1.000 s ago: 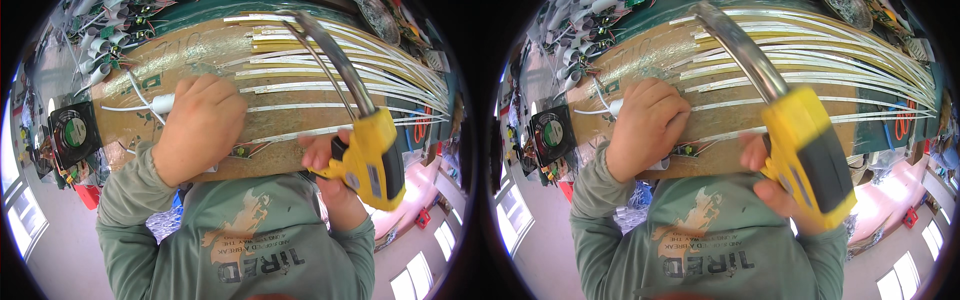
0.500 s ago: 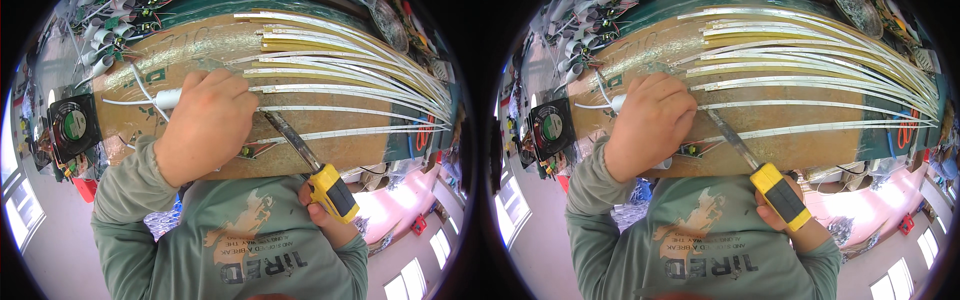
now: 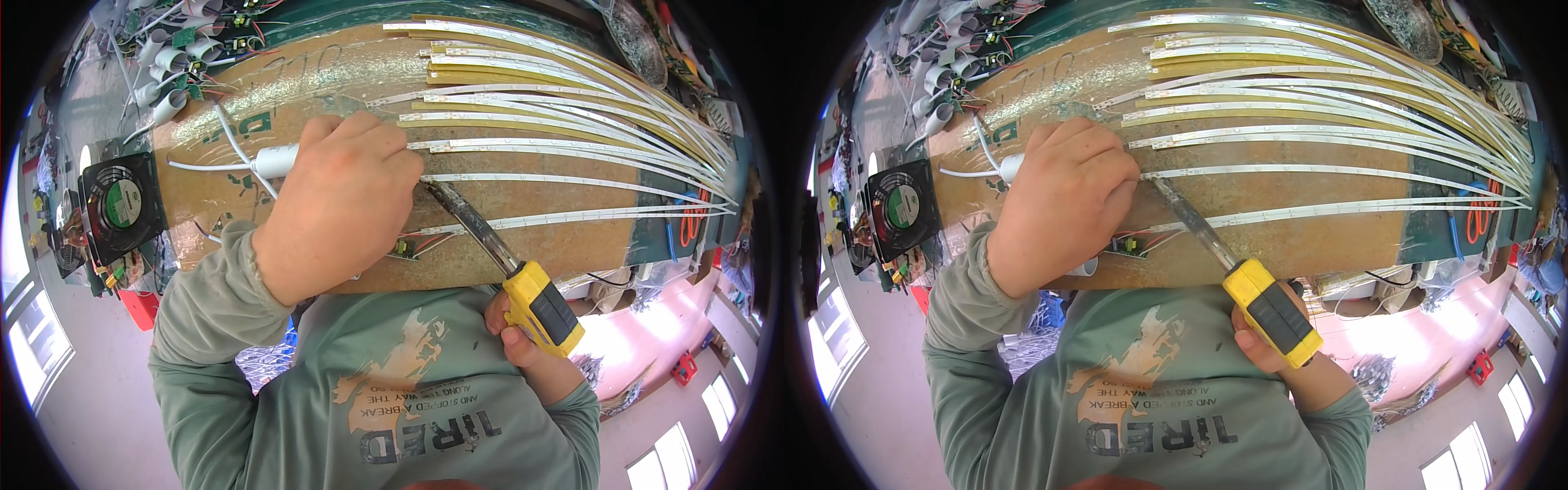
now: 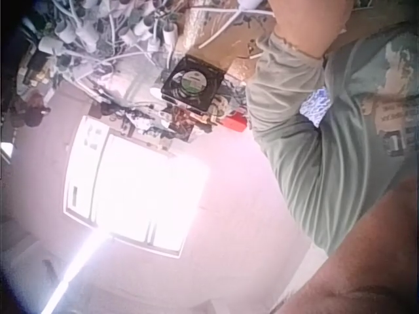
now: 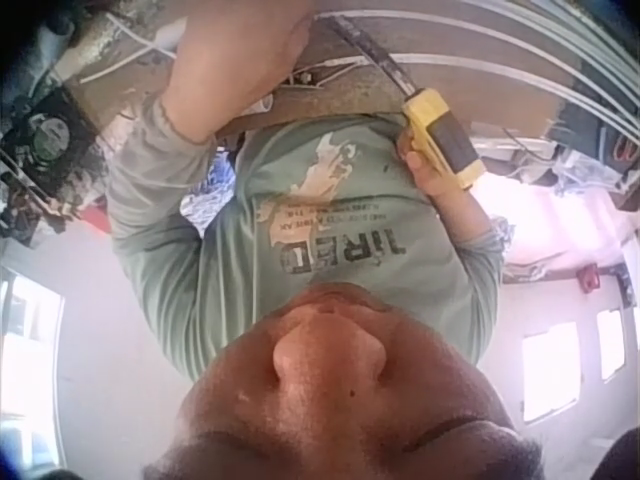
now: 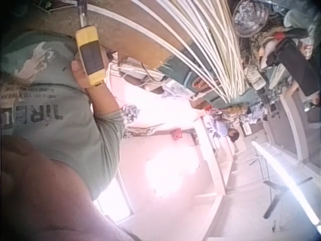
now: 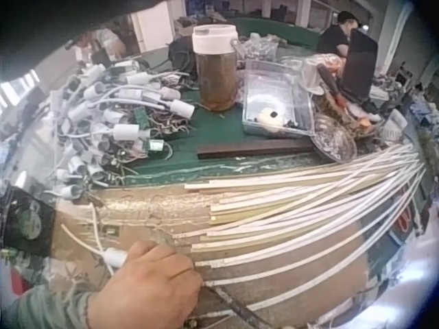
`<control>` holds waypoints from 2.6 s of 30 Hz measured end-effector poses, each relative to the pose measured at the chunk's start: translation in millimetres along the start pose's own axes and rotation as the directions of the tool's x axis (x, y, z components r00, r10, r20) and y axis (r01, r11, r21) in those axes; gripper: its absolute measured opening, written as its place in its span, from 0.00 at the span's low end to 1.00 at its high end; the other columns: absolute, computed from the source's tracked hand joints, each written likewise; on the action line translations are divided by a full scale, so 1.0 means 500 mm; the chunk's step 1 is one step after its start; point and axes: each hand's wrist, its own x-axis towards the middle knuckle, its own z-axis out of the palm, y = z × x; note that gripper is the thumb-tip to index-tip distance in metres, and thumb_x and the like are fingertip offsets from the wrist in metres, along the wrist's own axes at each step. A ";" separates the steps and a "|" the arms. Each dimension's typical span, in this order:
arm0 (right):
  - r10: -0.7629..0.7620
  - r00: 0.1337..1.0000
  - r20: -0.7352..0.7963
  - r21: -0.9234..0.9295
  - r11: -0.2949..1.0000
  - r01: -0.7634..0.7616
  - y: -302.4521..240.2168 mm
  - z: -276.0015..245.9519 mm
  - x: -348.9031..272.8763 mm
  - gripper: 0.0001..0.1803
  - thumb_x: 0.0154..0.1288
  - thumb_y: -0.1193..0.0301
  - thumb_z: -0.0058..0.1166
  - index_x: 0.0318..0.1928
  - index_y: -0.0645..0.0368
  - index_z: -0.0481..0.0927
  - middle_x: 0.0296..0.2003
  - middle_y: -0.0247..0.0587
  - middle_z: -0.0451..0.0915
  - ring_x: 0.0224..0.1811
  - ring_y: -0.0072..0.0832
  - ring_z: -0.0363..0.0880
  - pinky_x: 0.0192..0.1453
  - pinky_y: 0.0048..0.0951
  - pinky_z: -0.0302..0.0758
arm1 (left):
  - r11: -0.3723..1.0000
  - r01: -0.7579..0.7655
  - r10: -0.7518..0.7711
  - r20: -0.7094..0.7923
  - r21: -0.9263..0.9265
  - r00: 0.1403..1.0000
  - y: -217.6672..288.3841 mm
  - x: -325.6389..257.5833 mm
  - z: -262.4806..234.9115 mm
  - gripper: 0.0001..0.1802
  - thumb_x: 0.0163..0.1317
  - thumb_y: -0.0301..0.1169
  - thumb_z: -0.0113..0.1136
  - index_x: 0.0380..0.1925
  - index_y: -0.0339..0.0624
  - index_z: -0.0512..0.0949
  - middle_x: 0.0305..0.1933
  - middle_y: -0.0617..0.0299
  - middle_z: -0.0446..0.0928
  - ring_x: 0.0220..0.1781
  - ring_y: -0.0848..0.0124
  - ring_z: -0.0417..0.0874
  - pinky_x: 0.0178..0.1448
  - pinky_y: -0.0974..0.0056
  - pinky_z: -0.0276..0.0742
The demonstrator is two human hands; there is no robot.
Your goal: The person solders wires and electrical components to LED light strips and PCBs using a soldering iron.
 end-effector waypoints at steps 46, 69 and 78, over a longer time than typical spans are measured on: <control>-0.279 0.932 -0.232 0.229 0.915 0.331 -0.104 -0.040 0.236 0.40 0.68 0.54 0.65 0.72 0.58 0.64 0.35 0.33 0.75 0.38 0.29 0.78 0.72 0.66 0.64 | 0.999 0.047 -0.047 0.046 -0.002 0.998 0.004 0.003 0.000 0.04 0.56 0.26 0.64 0.31 0.42 0.79 0.37 0.58 0.76 0.44 0.54 0.77 0.47 0.53 0.74; -0.404 0.900 -0.162 0.074 0.905 0.419 -0.086 -0.038 0.229 0.26 0.71 0.69 0.61 0.66 0.58 0.70 0.43 0.34 0.76 0.44 0.28 0.78 0.73 0.53 0.69 | 0.968 0.131 -0.089 0.193 -0.215 0.977 -0.016 -0.050 -0.068 0.12 0.55 0.29 0.71 0.39 0.41 0.83 0.38 0.54 0.81 0.44 0.50 0.81 0.50 0.52 0.75; -0.417 0.894 -0.163 0.003 0.906 0.423 -0.090 -0.036 0.226 0.24 0.72 0.73 0.59 0.65 0.58 0.71 0.44 0.34 0.76 0.45 0.27 0.78 0.70 0.50 0.73 | 0.976 0.104 -0.086 0.101 -0.190 0.991 -0.031 -0.027 -0.052 0.14 0.57 0.28 0.69 0.44 0.41 0.84 0.41 0.53 0.80 0.45 0.51 0.81 0.45 0.52 0.77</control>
